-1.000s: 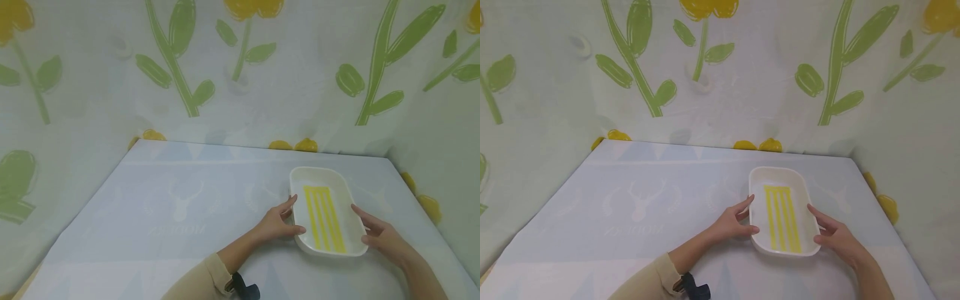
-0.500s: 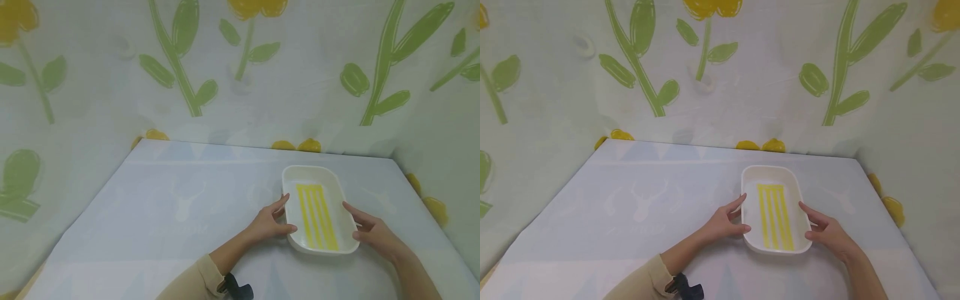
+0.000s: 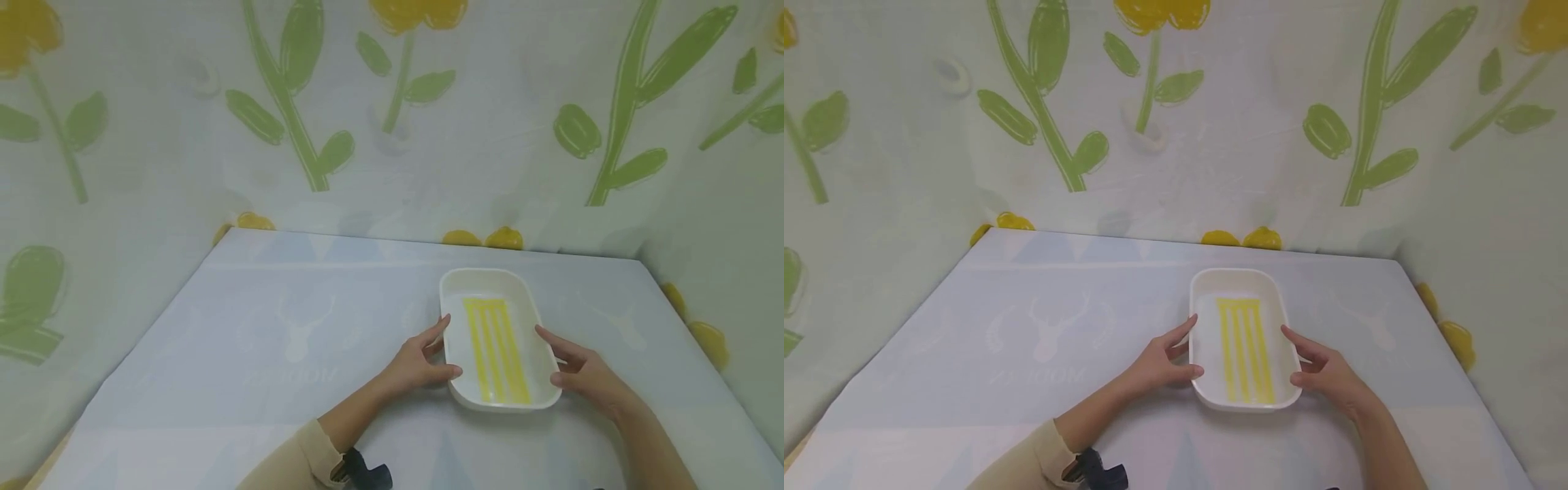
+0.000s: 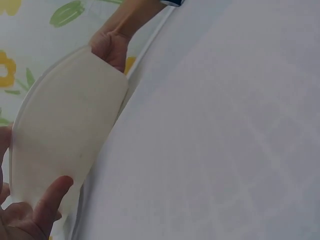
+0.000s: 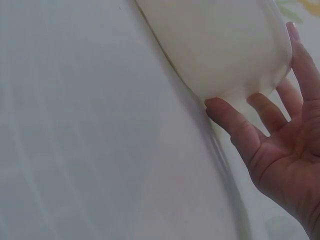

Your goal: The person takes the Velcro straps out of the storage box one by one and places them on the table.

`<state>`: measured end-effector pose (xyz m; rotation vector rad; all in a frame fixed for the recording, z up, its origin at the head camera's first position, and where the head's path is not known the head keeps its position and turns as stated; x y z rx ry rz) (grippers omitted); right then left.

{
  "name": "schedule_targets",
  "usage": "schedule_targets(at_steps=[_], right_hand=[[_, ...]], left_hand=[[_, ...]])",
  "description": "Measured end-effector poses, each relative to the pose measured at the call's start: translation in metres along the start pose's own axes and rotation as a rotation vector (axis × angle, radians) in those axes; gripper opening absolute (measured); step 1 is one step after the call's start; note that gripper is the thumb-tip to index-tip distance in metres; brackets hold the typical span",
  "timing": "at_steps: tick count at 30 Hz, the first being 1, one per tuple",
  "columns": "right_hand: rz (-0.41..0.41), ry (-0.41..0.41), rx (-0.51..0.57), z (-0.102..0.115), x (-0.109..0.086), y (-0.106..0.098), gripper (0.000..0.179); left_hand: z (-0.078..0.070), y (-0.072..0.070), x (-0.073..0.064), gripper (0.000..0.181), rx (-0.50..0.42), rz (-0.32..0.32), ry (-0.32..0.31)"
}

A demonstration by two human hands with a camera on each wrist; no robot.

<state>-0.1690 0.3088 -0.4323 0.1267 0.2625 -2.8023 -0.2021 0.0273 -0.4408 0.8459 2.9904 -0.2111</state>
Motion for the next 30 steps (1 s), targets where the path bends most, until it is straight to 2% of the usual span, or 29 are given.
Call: schedule_targets(at_steps=[4, 11, 17, 24, 30], right_hand=[[0.024, -0.010, 0.007, 0.003, 0.003, 0.008, 0.073], [0.003, 0.001, -0.006, 0.005, 0.006, 0.015, 0.074], [0.024, -0.017, 0.014, 0.009, 0.010, 0.027, 0.074], [0.019, -0.031, -0.023, 0.008, 0.014, 0.037, 0.076], [0.027, -0.065, -0.045, 0.005, 0.015, 0.047, 0.077]], left_hand=[[0.002, -0.007, -0.006, 0.086, -0.020, -0.003, -0.013], [0.002, -0.015, -0.010, 0.087, -0.014, 0.004, -0.029], [0.003, -0.024, -0.017, 0.088, 0.010, 0.002, -0.031], [0.005, -0.036, -0.024, 0.087, -0.019, 0.006, -0.017], [0.009, -0.046, -0.030, 0.087, 0.022, 0.006, -0.029]])
Point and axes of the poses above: each hand's wrist, its own x-axis towards the middle knuckle, its own y-axis out of the palm, z = x × y, the point moved 5 cm from there along x, towards the middle knuckle
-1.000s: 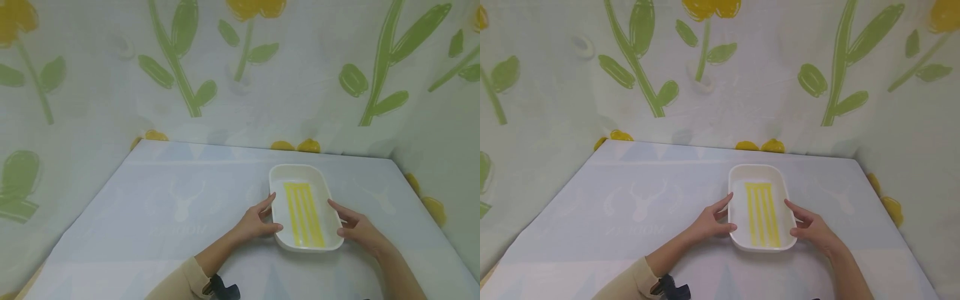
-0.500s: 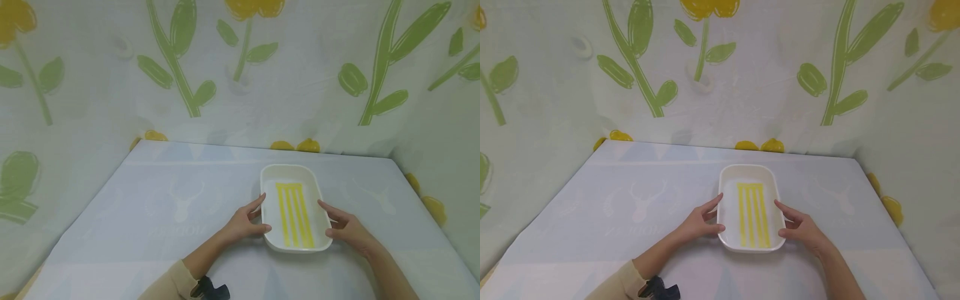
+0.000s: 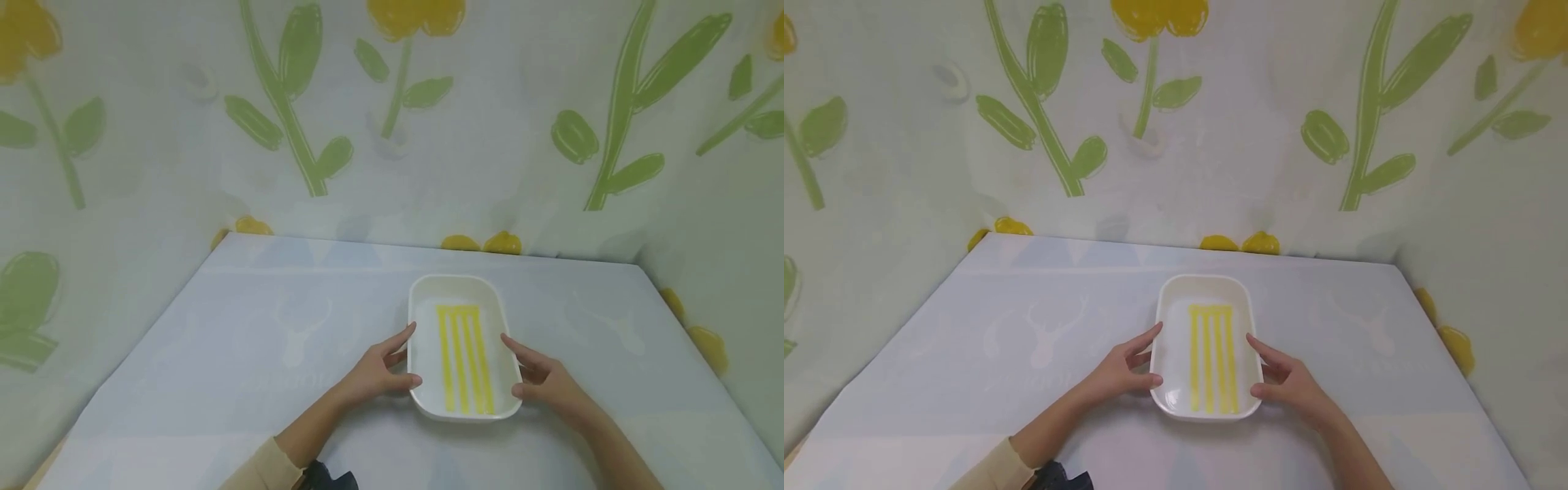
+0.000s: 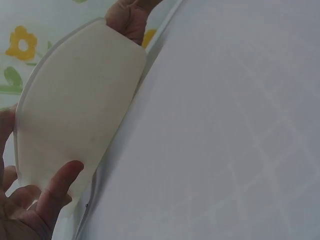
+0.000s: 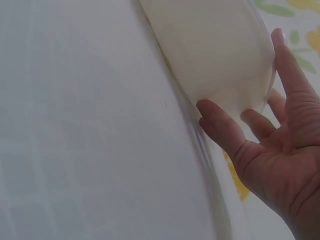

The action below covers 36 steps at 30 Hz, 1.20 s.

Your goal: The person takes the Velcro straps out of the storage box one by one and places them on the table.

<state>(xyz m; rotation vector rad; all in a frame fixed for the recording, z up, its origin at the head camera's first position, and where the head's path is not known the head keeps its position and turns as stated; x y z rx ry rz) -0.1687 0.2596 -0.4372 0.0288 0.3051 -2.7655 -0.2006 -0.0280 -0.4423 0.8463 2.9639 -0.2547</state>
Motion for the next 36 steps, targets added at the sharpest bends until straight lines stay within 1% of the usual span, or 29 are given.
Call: schedule_targets(at_steps=[5, 10, 13, 15, 17, 19, 23, 25, 28, 30, 33, 36], right_hand=[[0.027, -0.055, -0.017, 0.001, 0.000, 0.008, 0.080], [0.075, -0.095, 0.024, 0.001, 0.002, 0.016, 0.082], [0.074, -0.100, 0.047, 0.001, 0.003, 0.021, 0.083], [0.063, -0.076, 0.056, 0.001, 0.004, 0.023, 0.083], [0.052, -0.052, 0.057, 0.001, 0.003, 0.025, 0.085], [0.047, -0.037, 0.064, 0.001, 0.003, 0.027, 0.085], [0.035, -0.061, 0.073, 0.001, 0.003, 0.029, 0.084], [0.020, -0.077, 0.070, 0.001, 0.003, 0.030, 0.083], [-0.011, -0.084, 0.061, 0.000, 0.003, 0.029, 0.082], [-0.026, -0.079, 0.059, 0.000, 0.003, 0.029, 0.081], [-0.039, -0.056, 0.052, -0.001, 0.004, 0.029, 0.081], [-0.043, -0.017, 0.029, -0.002, 0.004, 0.029, 0.081]], left_hand=[[-0.001, -0.007, -0.004, 0.088, 0.018, 0.008, 0.007], [-0.002, -0.015, -0.006, 0.087, 0.047, 0.008, -0.015], [-0.004, -0.019, -0.008, 0.087, 0.072, -0.004, -0.040], [-0.005, -0.021, -0.010, 0.088, 0.083, -0.006, -0.049], [-0.007, -0.022, -0.012, 0.090, 0.088, 0.016, -0.052], [-0.008, -0.025, -0.013, 0.094, 0.092, 0.054, -0.046], [-0.012, -0.032, -0.014, 0.100, 0.117, 0.144, -0.024], [-0.014, -0.035, -0.012, 0.097, 0.127, 0.174, -0.014], [-0.018, -0.040, -0.009, 0.090, 0.099, 0.200, -0.025], [-0.021, -0.044, -0.006, 0.084, 0.074, 0.189, -0.051], [-0.026, -0.052, -0.001, 0.071, 0.058, 0.126, -0.079], [-0.033, -0.060, 0.007, 0.061, 0.101, 0.048, -0.092]])
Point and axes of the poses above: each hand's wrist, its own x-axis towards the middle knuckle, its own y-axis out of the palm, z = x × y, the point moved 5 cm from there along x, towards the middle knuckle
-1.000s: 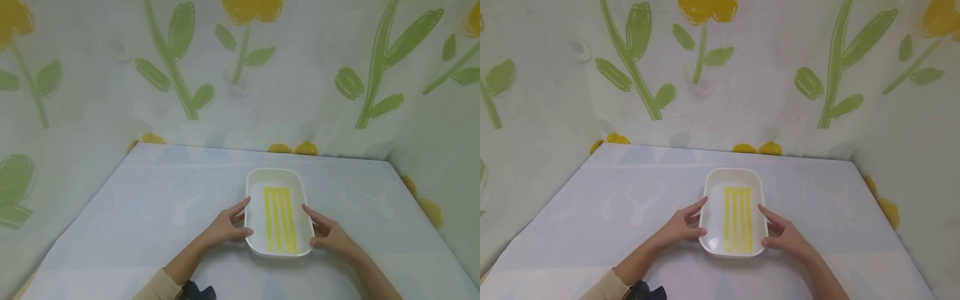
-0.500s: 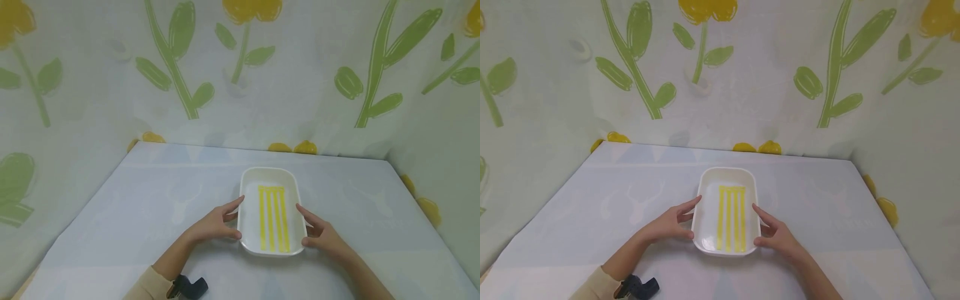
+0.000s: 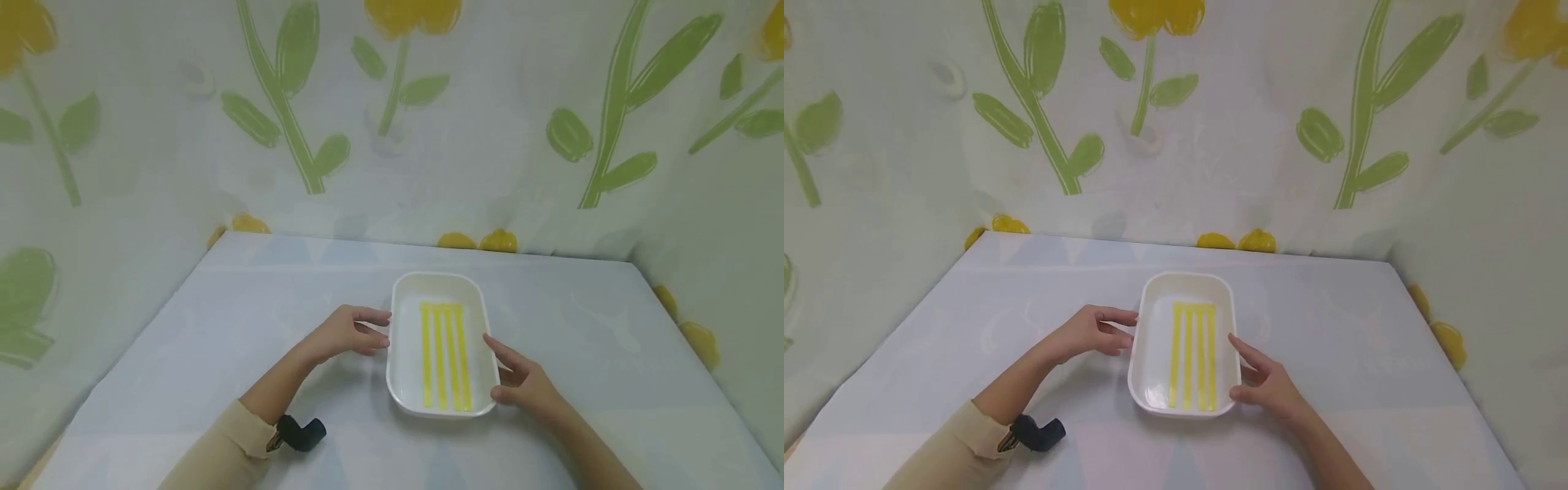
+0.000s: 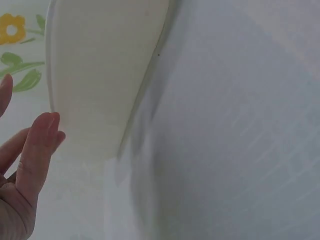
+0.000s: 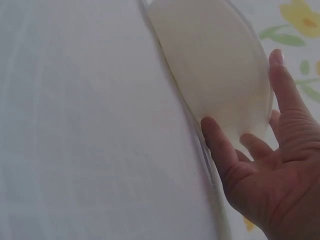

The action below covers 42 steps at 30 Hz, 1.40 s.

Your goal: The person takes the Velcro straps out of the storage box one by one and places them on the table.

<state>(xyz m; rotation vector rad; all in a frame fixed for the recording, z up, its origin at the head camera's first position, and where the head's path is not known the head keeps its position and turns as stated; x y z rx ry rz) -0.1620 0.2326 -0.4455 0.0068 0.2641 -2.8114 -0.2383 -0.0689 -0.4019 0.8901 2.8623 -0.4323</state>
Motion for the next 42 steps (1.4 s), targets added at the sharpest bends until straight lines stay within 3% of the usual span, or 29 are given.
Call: schedule_targets(at_steps=[4, 12, 24, 35, 42], right_hand=[[0.008, 0.007, 0.002, 0.001, 0.001, 0.000, 0.080], [0.006, 0.032, -0.001, 0.001, 0.002, -0.001, 0.081], [0.001, 0.009, 0.031, 0.006, -0.003, -0.005, 0.081], [-0.008, 0.027, 0.021, 0.006, -0.001, 0.002, 0.080], [0.016, 0.010, 0.035, 0.004, -0.002, 0.003, 0.077]], left_hand=[[-0.016, -0.012, 0.013, 0.057, 0.060, -0.043, -0.004], [-0.045, -0.026, 0.041, 0.055, 0.051, 0.001, -0.005], [-0.073, -0.001, 0.077, 0.049, -0.027, 0.140, 0.034], [-0.066, 0.040, 0.110, 0.053, -0.153, 0.164, -0.055], [-0.049, 0.050, 0.128, 0.052, -0.107, 0.053, -0.161]])
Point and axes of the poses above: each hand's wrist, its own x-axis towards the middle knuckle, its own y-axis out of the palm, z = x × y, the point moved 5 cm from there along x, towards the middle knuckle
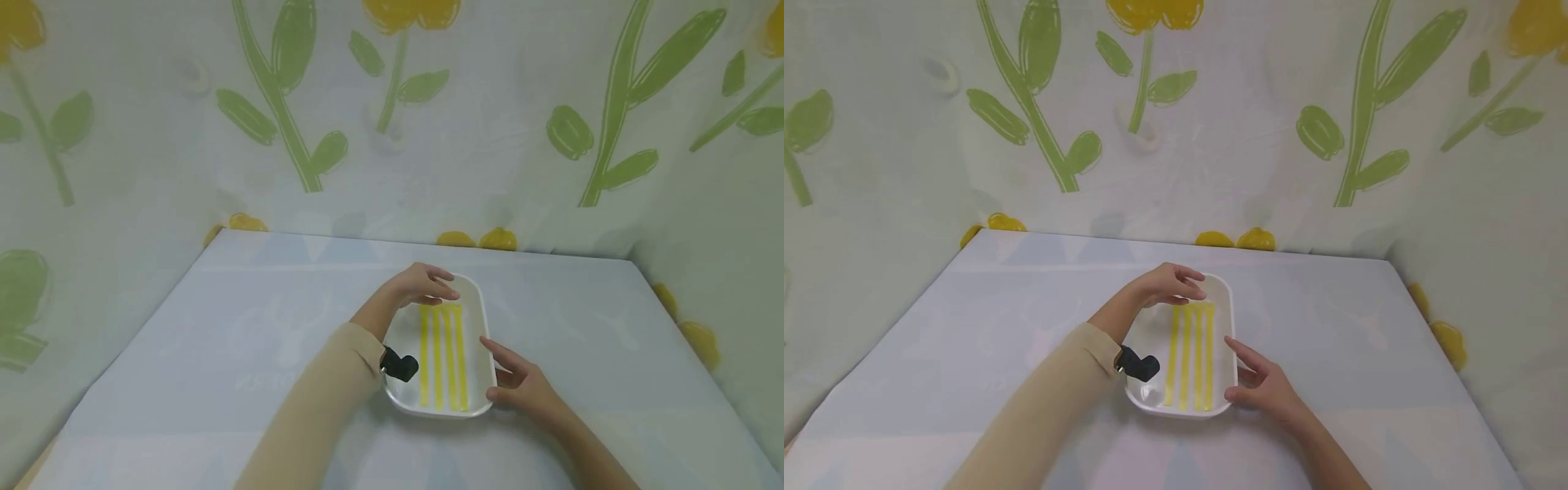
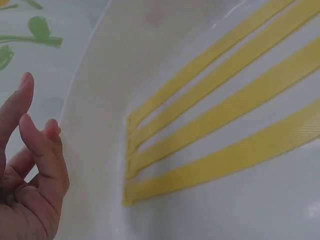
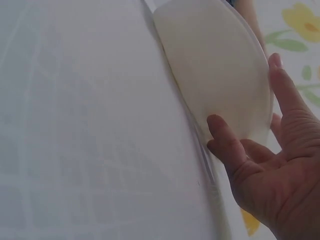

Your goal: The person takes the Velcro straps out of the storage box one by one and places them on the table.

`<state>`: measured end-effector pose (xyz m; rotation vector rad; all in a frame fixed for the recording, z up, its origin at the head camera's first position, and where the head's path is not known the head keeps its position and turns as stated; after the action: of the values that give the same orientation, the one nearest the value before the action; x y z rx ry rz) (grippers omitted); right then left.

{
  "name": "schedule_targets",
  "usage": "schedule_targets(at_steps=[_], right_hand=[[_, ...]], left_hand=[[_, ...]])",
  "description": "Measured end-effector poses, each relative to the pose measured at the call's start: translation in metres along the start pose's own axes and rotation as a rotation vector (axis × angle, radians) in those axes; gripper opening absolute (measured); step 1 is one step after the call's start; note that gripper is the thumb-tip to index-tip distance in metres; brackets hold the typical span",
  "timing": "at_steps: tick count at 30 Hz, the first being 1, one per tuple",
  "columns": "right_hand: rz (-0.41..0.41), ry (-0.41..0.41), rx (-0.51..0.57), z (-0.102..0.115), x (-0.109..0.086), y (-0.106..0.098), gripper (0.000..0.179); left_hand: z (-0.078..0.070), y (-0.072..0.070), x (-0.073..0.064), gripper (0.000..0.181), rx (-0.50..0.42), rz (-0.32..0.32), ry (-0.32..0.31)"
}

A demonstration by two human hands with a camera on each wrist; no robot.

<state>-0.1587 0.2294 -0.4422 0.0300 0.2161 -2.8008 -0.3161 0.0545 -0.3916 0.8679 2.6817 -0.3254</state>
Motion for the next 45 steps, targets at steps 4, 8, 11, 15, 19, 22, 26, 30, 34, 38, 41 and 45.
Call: schedule_targets(at_steps=[4, 8, 11, 15, 19, 22, 26, 30, 34, 38, 41, 45], right_hand=[[-0.013, 0.006, -0.008, 0.001, -0.002, 0.002, 0.076], [-0.002, -0.026, -0.022, 0.003, 0.000, 0.002, 0.075], [0.015, -0.047, -0.028, 0.003, 0.003, 0.002, 0.075], [0.030, -0.044, -0.025, 0.002, 0.005, 0.003, 0.075], [0.032, -0.038, -0.017, 0.002, 0.006, 0.003, 0.075], [0.024, -0.034, -0.024, 0.003, 0.006, 0.004, 0.076], [0.005, -0.017, -0.037, 0.003, 0.006, 0.004, 0.076], [-0.005, 0.000, -0.056, 0.005, 0.006, 0.004, 0.076], [-0.006, -0.005, -0.063, 0.006, 0.006, 0.004, 0.075], [0.006, -0.026, -0.051, 0.007, 0.006, 0.004, 0.075], [0.020, -0.031, -0.038, 0.007, 0.005, 0.005, 0.075], [0.015, -0.018, -0.043, 0.006, 0.006, 0.006, 0.074]], left_hand=[[0.007, 0.010, 0.006, 0.052, 0.106, -0.034, 0.015], [0.011, 0.020, 0.009, 0.056, 0.308, -0.056, 0.118], [0.014, 0.022, 0.011, 0.060, 0.422, -0.094, 0.190], [0.022, 0.025, 0.013, 0.066, 0.515, -0.119, 0.207], [0.028, 0.029, 0.014, 0.067, 0.642, -0.120, 0.195], [0.031, 0.030, 0.013, 0.067, 0.703, -0.125, 0.190], [0.030, 0.031, 0.012, 0.068, 0.716, -0.126, 0.187], [0.029, 0.032, 0.013, 0.060, 0.730, -0.111, 0.192], [0.028, 0.032, 0.016, 0.052, 0.726, -0.109, 0.213], [0.026, 0.031, 0.017, 0.049, 0.636, -0.106, 0.228], [0.023, 0.031, 0.016, 0.047, 0.528, -0.098, 0.253], [0.019, 0.032, 0.015, 0.045, 0.368, -0.072, 0.281]])
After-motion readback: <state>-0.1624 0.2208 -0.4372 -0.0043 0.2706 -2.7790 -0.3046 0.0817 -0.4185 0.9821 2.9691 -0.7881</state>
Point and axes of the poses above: each hand's wrist, its own x-axis towards the middle knuckle, its own y-axis out of the palm, z = x × y, the point moved 5 cm from there along x, towards the middle knuckle
